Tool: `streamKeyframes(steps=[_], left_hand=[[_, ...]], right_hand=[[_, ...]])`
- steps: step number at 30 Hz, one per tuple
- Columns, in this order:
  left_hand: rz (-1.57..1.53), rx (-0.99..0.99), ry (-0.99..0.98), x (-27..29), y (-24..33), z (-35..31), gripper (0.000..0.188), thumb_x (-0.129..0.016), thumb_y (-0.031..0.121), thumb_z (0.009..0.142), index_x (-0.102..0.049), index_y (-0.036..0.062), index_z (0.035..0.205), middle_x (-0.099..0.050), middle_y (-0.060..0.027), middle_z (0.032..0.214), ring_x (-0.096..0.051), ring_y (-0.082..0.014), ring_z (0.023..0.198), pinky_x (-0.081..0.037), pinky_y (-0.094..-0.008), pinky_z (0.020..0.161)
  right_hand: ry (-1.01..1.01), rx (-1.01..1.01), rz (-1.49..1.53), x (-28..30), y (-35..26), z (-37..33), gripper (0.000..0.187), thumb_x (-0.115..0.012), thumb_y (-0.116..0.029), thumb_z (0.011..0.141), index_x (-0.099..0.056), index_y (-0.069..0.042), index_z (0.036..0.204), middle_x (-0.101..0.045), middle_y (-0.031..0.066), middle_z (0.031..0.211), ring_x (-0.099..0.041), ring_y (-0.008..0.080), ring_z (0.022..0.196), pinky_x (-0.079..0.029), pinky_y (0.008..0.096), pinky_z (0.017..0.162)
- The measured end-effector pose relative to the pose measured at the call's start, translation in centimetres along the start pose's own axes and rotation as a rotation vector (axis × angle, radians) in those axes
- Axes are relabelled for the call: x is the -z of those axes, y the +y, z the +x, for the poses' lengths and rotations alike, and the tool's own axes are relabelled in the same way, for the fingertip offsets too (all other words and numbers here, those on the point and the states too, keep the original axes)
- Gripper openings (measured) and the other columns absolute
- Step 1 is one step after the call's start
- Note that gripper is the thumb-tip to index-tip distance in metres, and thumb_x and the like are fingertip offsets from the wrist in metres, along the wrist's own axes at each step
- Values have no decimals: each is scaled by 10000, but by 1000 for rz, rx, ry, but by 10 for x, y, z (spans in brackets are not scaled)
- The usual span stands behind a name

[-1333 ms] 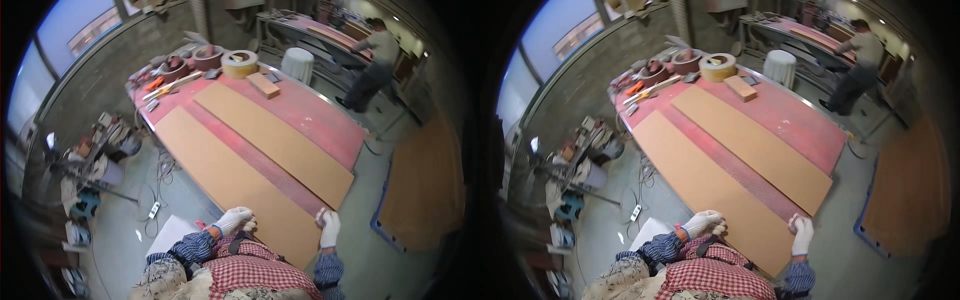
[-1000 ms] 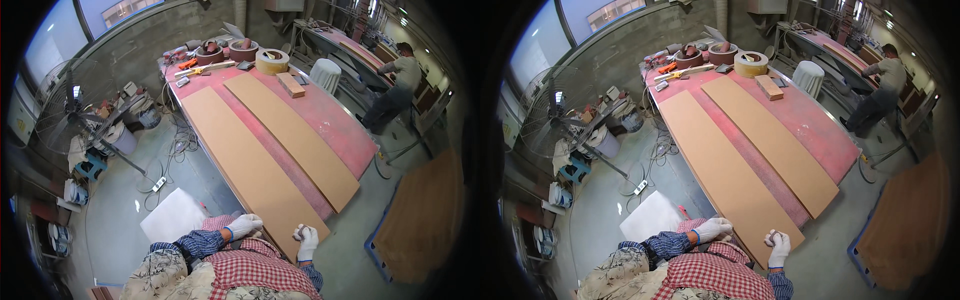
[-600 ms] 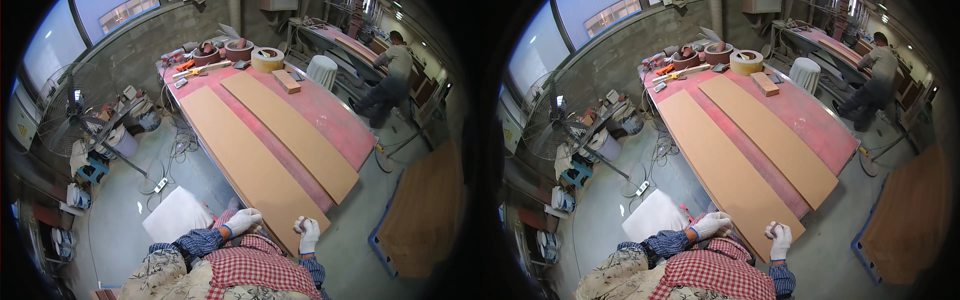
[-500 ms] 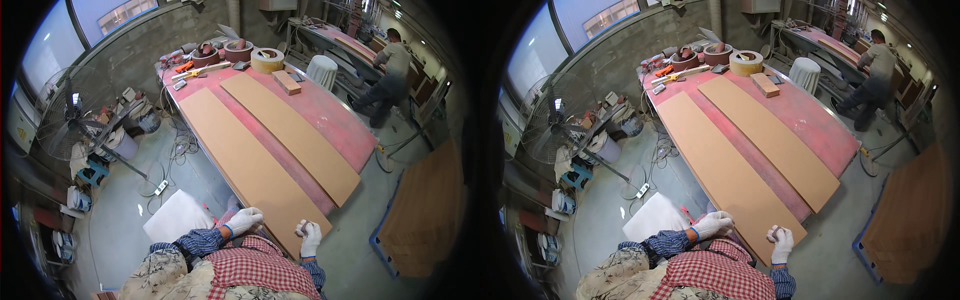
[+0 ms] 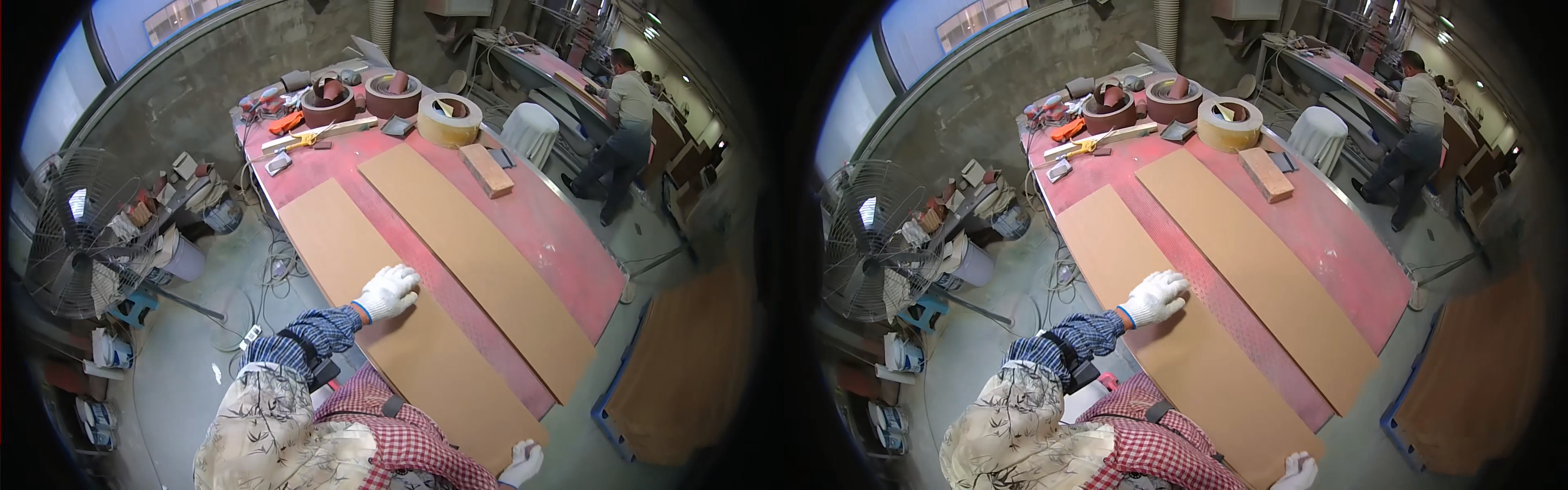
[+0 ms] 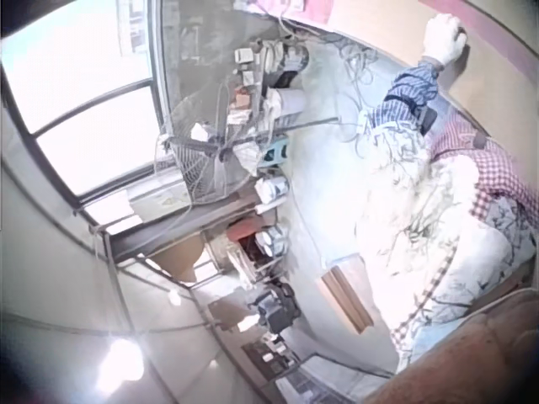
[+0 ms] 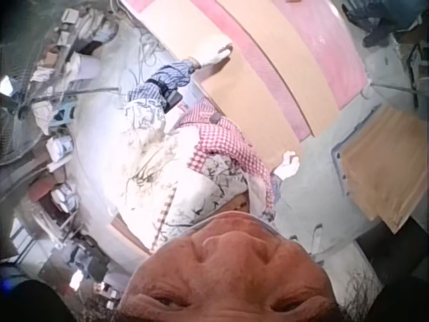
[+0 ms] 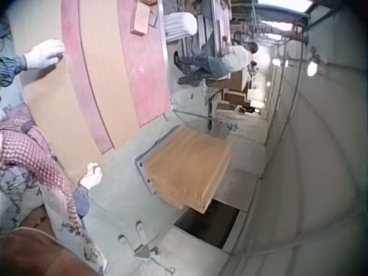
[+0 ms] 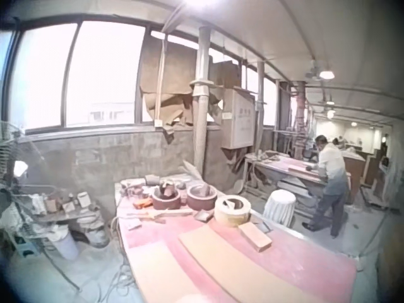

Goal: Inspecting and stacking wooden boards at a workbench.

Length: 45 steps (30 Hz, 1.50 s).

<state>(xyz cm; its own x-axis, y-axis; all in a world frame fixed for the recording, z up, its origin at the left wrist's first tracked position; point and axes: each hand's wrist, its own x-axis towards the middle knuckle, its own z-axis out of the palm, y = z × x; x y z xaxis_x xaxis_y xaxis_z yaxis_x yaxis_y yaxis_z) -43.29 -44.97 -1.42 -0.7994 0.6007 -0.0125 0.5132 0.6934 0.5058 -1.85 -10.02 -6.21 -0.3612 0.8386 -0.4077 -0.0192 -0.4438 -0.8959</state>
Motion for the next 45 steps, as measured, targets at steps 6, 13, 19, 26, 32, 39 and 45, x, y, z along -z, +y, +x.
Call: streamKeyframes(steps=[6,13,19,26,32,39,45], left_hand=[[304,-259,96,6,-81,29,617,-527,476,936,-485,31,1361,-479,-177,1417,-395,-357,1356,-230,-524,1159],[228,-277,152,-5,-86,39,557,-605,431,882,-537,53,1284,-513,-162,1347,-421,-352,1321,-241,-524,1140],[278,-244,85,-7,-79,39,607,-590,460,880,-507,58,1327,-487,-160,1391,-388,-358,1350,-210,-558,1148],[266,-249,88,-6,-77,39,604,-578,470,887,-496,75,1336,-496,-151,1386,-383,-362,1355,-200,-548,1152],[223,-267,103,-4,-75,38,569,-605,443,871,-523,75,1298,-508,-159,1368,-383,-392,1348,-208,-551,1148],[241,-286,125,-8,-76,36,562,-619,421,860,-526,73,1291,-519,-157,1348,-393,-386,1329,-216,-549,1141],[224,-251,94,-10,-75,36,571,-618,412,866,-506,70,1310,-492,-173,1374,-367,-410,1349,-198,-565,1148]], right_hand=[[670,400,-1070,-18,28,-14,253,-656,-243,901,-685,-32,1038,-689,154,995,-652,273,861,-547,383,791],[792,515,-831,-34,54,6,288,-541,-207,981,-588,28,1141,-621,171,1085,-591,296,1004,-456,367,917],[833,558,-874,-34,45,5,268,-563,-167,931,-593,36,1103,-624,182,1060,-589,328,997,-452,400,926],[862,554,-956,-35,44,8,239,-564,-151,932,-603,26,1087,-618,183,1067,-601,333,975,-474,419,888],[885,560,-911,-38,44,6,212,-585,-126,916,-607,21,1067,-617,171,1046,-605,326,962,-479,412,876],[922,650,-930,-45,36,0,191,-613,-102,873,-615,5,1032,-621,167,1022,-607,329,949,-484,407,871],[928,617,-947,-45,33,1,173,-632,-94,838,-626,4,980,-624,152,1017,-601,319,959,-479,407,876]])
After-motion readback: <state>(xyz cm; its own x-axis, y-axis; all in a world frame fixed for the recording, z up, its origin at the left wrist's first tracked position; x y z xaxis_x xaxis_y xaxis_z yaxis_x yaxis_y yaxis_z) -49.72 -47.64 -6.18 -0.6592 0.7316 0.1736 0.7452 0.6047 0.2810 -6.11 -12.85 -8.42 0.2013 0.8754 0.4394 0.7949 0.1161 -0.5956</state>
